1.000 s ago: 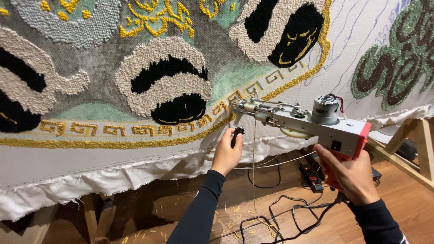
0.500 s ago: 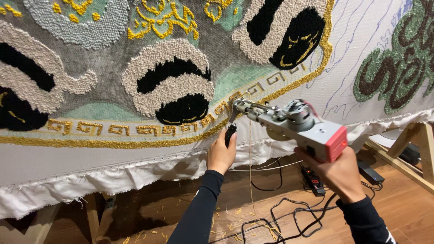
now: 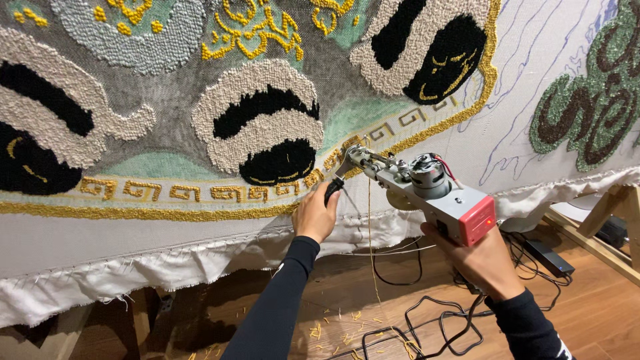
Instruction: The person uses a handheld tufting gun to apply gold yarn along a pre-drawn border on a large canvas stretched on a frame. The operator guides the tool steadily while feeding yarn and occasionally adjusting the yarn with the left hand.
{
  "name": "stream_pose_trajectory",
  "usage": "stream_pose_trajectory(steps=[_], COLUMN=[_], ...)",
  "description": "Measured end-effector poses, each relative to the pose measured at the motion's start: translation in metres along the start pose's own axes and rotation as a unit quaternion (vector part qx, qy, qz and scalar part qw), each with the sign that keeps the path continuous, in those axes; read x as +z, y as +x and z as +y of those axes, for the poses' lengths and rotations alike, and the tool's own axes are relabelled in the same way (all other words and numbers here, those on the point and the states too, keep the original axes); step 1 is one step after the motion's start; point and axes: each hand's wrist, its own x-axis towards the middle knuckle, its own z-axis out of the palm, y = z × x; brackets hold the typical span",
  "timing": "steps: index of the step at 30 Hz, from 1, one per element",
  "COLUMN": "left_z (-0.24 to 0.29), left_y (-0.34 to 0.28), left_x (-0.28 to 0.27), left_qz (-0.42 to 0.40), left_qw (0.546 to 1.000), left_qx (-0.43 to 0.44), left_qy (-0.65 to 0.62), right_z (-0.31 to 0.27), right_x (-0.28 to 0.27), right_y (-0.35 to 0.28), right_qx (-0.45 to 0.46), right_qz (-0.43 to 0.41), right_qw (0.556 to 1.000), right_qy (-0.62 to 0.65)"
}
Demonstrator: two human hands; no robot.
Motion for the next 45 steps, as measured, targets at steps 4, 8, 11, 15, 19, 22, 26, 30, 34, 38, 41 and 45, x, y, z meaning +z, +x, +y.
stream_pose_trajectory(steps=[4, 8, 11, 15, 19, 22, 26, 30, 34, 38, 41, 45], left_z=[-0.001, -0.001, -0.001, 0.0, -0.001, 0.0, 0.001, 0.006, 0.006, 0.001, 0.008, 0.03], left_y=[0.004, 0.009, 0.009, 0.013, 0.012, 0.014, 0.015, 0.013, 0.008, 0.007, 0.013, 0.008], left_x=[-0.005, -0.009, -0.012, -0.015, -0.015, -0.015, -0.017, -0.019, -0.015, 0.011, 0.046, 0.087], left_qz=[-0.02, -0.029, -0.024, -0.022, -0.003, -0.003, -0.013, -0.012, -0.021, -0.105, -0.016, -0.116], left_qw=[1.0, 0.999, 1.0, 0.999, 1.0, 1.0, 1.0, 1.0, 1.0, 0.989, 0.994, 0.962], left_qx=[-0.012, -0.015, -0.005, -0.006, 0.002, 0.004, -0.005, -0.002, -0.003, -0.056, 0.05, -0.022], left_qy=[-0.006, 0.021, 0.018, 0.026, 0.015, 0.015, 0.007, 0.006, -0.01, -0.089, -0.094, -0.247], right_z=[-0.002, -0.002, 0.0, 0.001, 0.0, -0.002, -0.003, -0.004, 0.002, 0.019, 0.035, 0.051], right_x=[0.004, 0.007, 0.012, 0.014, 0.015, 0.013, 0.015, 0.011, 0.005, -0.011, -0.03, -0.065], right_y=[0.0, 0.0, -0.003, -0.002, -0.005, -0.002, -0.001, 0.0, 0.0, -0.002, -0.008, -0.013], right_qx=[0.011, 0.023, 0.045, 0.034, 0.031, 0.015, 0.027, 0.028, 0.053, 0.025, 0.189, 0.194], right_qz=[-0.021, -0.013, 0.001, 0.014, 0.017, 0.016, 0.019, 0.014, 0.0, 0.006, -0.001, -0.009], right_qw=[1.0, 0.999, 0.998, 0.997, 0.997, 0.998, 0.997, 0.998, 0.995, 0.998, 0.975, 0.969], right_qy=[-0.004, 0.038, 0.044, 0.065, 0.068, 0.067, 0.067, 0.061, 0.082, 0.061, 0.119, 0.154])
